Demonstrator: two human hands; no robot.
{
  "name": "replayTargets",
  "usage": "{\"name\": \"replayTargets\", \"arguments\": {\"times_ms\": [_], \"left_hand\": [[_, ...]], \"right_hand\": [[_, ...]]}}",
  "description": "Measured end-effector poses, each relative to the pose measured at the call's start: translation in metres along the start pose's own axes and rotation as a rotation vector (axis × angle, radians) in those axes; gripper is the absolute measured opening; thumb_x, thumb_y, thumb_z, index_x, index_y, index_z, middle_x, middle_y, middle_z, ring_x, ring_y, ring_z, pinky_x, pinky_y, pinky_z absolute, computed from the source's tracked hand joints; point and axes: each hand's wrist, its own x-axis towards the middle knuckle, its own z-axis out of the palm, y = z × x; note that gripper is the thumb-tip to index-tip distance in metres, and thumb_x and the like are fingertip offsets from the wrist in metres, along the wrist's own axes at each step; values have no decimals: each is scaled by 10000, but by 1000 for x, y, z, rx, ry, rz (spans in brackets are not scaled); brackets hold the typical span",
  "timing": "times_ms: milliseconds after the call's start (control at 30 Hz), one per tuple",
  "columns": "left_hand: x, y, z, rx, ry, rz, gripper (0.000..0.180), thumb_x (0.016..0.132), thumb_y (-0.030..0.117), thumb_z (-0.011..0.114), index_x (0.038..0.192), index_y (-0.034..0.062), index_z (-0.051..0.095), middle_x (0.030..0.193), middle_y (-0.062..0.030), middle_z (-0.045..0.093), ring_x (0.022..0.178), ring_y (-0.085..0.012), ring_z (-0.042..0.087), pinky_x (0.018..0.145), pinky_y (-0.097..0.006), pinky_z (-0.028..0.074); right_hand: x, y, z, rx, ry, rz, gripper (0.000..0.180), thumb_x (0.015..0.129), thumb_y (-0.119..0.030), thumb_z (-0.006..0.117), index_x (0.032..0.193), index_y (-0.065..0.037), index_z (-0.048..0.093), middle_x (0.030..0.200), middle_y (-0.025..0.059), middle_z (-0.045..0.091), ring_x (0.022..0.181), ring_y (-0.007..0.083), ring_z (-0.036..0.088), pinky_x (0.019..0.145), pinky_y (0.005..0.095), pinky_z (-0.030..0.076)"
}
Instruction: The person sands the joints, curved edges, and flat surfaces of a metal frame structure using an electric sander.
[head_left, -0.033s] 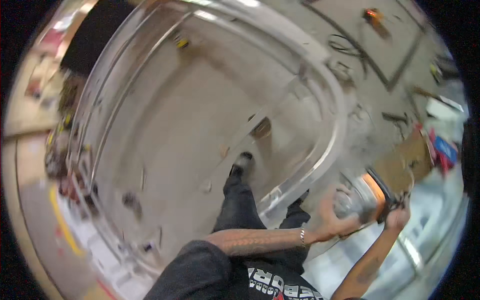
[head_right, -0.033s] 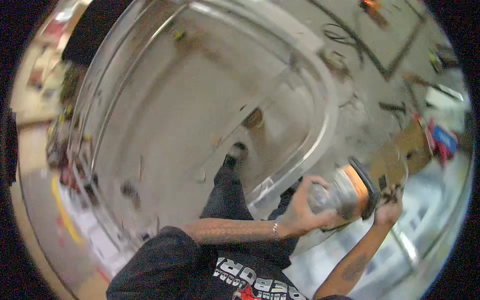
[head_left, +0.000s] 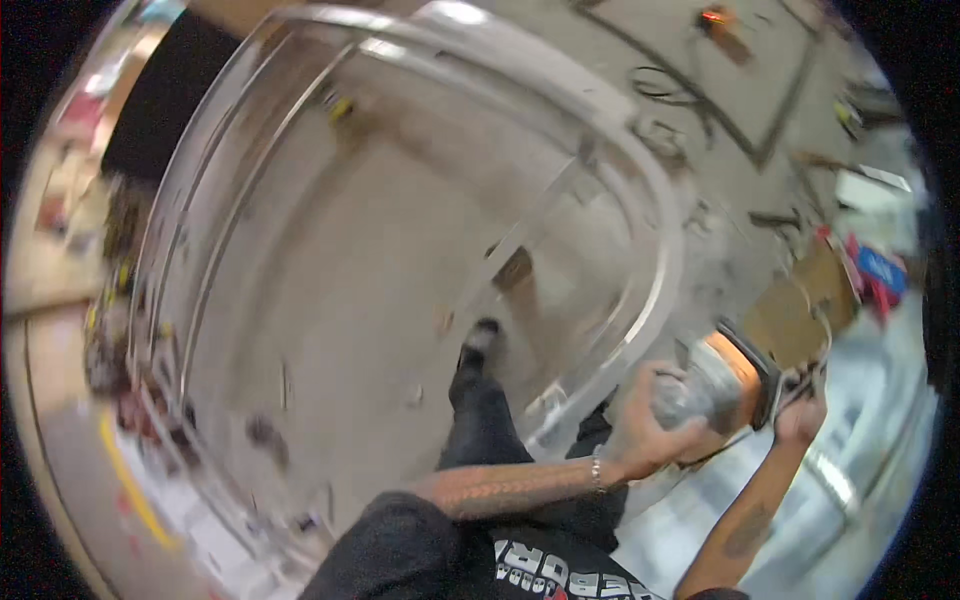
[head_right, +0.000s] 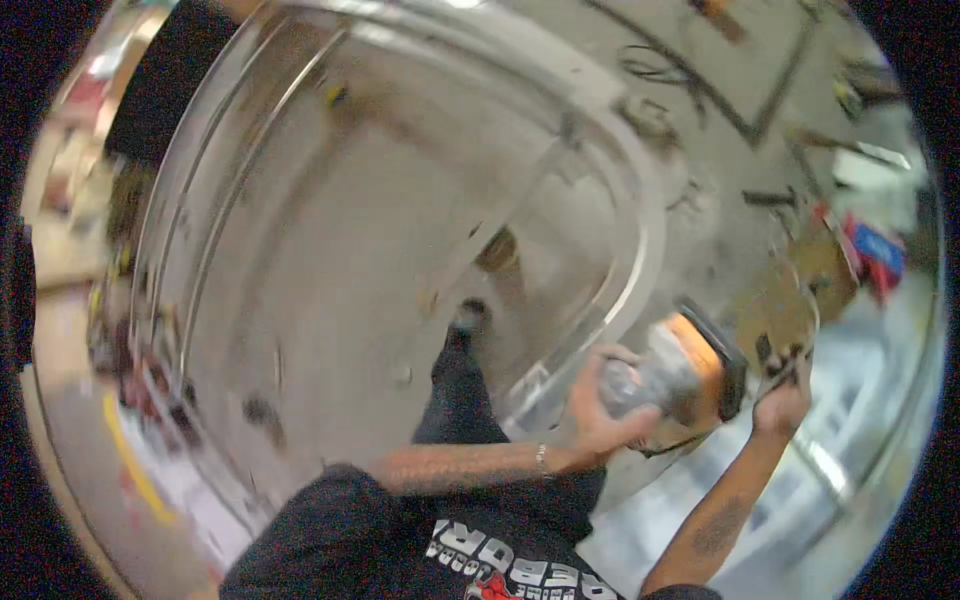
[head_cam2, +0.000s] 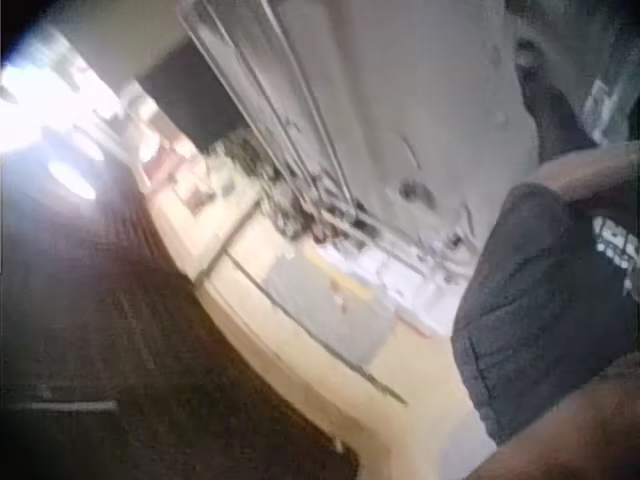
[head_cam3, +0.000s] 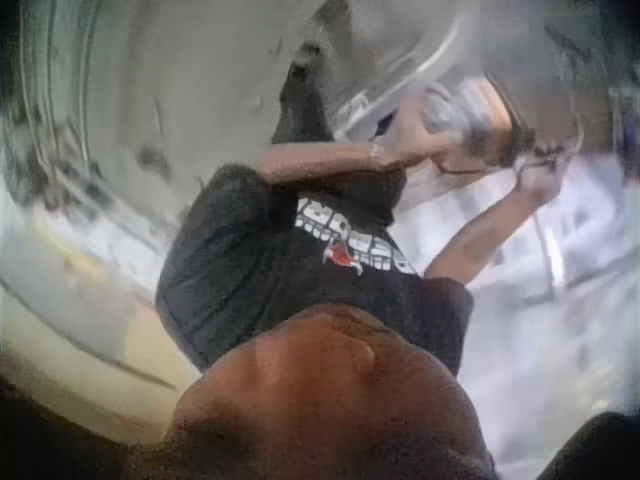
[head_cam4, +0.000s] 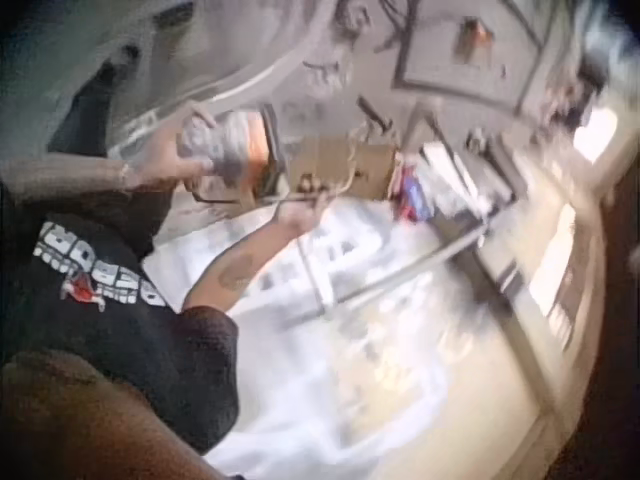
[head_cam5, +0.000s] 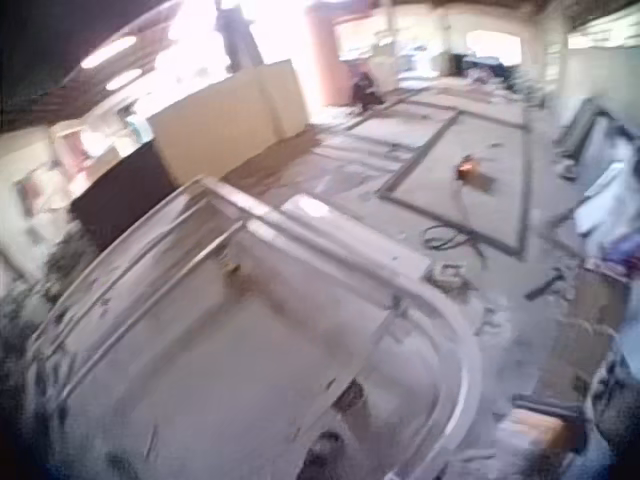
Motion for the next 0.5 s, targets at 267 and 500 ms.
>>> {"name": "replayTargets", "arguments": {"times_ms": [267, 500], "left_hand": [[61, 87, -250, -404, 268, -30, 587, 803, 249, 686, 1296, 68, 422, 980, -42, 521, 787, -147, 568, 641, -300, 524], [123, 133, -401, -110, 487, 71, 564, 799, 219, 735, 1258, 52, 453, 1047, -85, 544, 921, -164, 569, 786, -324, 522]], "right_hand": [[-55, 121, 282, -101, -269, -9, 356, 1008, -119, 579, 1363, -91, 556, 996, 68, 699, 853, 195, 683, 781, 337, 546], [-82, 272, 364, -908, -353, 238, 448, 996, -224, 632, 1390, -19, 575, 1260, 198, 669, 1135, 316, 666, 1012, 410, 510]]}}
